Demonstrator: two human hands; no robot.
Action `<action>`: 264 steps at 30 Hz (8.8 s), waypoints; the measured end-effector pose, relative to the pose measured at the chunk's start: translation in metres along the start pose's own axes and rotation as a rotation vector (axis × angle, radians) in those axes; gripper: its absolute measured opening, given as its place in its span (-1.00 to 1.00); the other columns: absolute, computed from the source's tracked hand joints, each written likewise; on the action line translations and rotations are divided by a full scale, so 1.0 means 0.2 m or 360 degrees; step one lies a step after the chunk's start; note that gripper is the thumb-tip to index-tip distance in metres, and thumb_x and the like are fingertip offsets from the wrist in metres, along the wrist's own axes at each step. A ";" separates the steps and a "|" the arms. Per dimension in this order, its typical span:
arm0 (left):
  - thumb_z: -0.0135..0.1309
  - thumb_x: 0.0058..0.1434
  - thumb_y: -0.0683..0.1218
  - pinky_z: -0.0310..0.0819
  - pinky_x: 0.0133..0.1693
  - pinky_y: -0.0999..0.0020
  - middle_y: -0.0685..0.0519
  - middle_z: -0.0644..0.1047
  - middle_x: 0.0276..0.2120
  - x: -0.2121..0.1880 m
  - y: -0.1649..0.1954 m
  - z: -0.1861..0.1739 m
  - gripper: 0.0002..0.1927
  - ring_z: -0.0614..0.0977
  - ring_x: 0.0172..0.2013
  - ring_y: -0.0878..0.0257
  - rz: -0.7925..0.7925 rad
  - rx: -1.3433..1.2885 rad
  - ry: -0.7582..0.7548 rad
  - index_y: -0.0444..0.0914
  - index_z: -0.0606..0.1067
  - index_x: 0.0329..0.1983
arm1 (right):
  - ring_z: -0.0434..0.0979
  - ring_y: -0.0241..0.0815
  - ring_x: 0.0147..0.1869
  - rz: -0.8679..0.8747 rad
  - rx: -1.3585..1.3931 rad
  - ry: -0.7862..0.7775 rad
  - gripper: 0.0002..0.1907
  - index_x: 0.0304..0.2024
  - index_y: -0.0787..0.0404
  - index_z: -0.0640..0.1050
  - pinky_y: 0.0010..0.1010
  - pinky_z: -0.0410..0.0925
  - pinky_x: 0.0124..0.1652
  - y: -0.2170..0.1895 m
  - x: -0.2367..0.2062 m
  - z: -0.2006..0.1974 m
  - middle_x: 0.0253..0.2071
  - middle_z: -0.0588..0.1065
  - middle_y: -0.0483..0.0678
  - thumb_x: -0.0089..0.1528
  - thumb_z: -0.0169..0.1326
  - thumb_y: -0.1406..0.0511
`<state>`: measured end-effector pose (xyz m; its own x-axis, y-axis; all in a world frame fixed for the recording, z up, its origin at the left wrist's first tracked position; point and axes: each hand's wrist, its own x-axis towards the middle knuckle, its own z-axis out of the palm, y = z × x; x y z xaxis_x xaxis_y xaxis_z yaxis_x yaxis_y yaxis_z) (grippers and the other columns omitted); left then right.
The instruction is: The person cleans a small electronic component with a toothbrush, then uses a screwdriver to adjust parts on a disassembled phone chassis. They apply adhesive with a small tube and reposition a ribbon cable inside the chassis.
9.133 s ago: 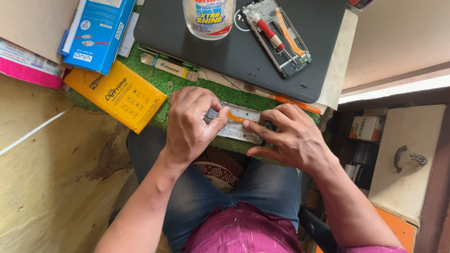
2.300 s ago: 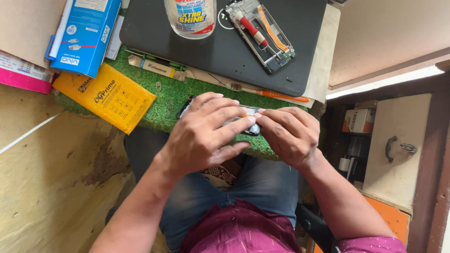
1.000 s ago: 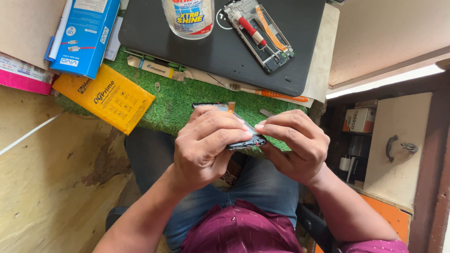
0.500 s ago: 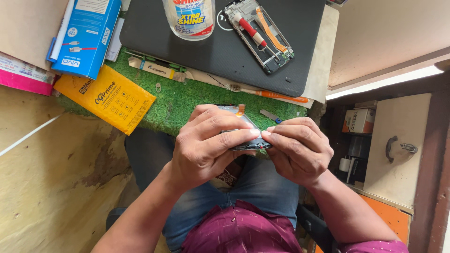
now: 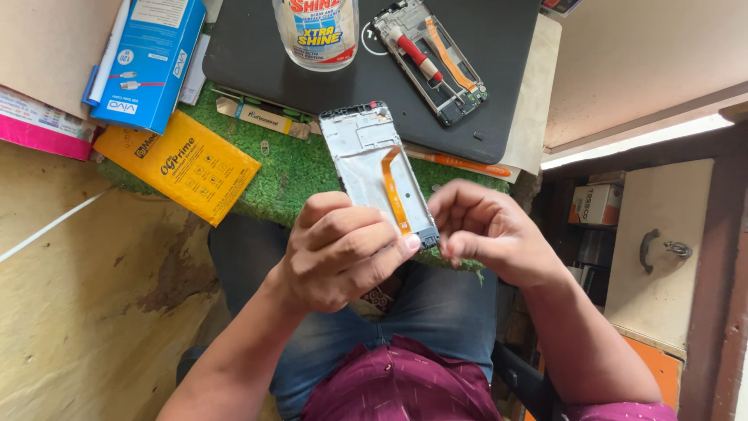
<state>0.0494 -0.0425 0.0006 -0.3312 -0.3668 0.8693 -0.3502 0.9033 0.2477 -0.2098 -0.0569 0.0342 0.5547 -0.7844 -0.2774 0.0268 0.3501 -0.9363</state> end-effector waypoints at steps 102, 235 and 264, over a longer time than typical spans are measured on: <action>0.33 0.16 -0.05 0.38 0.11 0.13 0.02 0.57 -0.16 -0.07 -0.23 0.04 -0.79 0.60 -0.03 0.08 -0.0608 -0.0115 -0.0402 -0.24 0.61 -0.21 | 0.57 0.07 -0.15 -0.0831 -0.2311 0.0384 -0.90 -0.23 0.26 0.61 -0.13 0.40 -0.13 -0.23 0.50 0.00 -0.26 0.49 0.02 0.26 0.24 0.34; 0.24 0.07 0.31 0.10 0.25 0.00 -0.07 0.42 0.10 -0.07 -0.10 0.21 -0.29 0.38 0.17 0.01 -0.0468 0.0197 -0.0905 0.00 0.48 0.27 | 0.64 -0.12 -0.21 -0.0828 -0.0299 0.0842 -0.18 0.58 0.14 0.00 -0.34 0.59 -0.20 -0.05 -0.02 -0.14 -0.16 0.47 0.05 0.37 0.01 0.58; 0.28 0.03 0.25 0.14 0.24 0.02 -0.11 0.46 0.07 -0.05 -0.11 0.19 -0.36 0.42 0.15 0.00 -0.0492 0.0123 -0.0839 -0.05 0.55 0.18 | 0.62 -0.16 0.03 -0.0970 -0.0681 0.0846 -0.33 0.49 0.08 0.01 -0.31 0.57 0.09 0.31 0.07 -0.10 0.01 0.33 -0.01 0.47 -0.01 0.56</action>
<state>0.0281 -0.0670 -0.0300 -0.5859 -0.6875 0.4290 -0.5549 0.7262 0.4058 -0.2166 -0.0561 -0.0330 0.0870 -0.9407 0.3279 -0.1798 -0.3385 -0.9236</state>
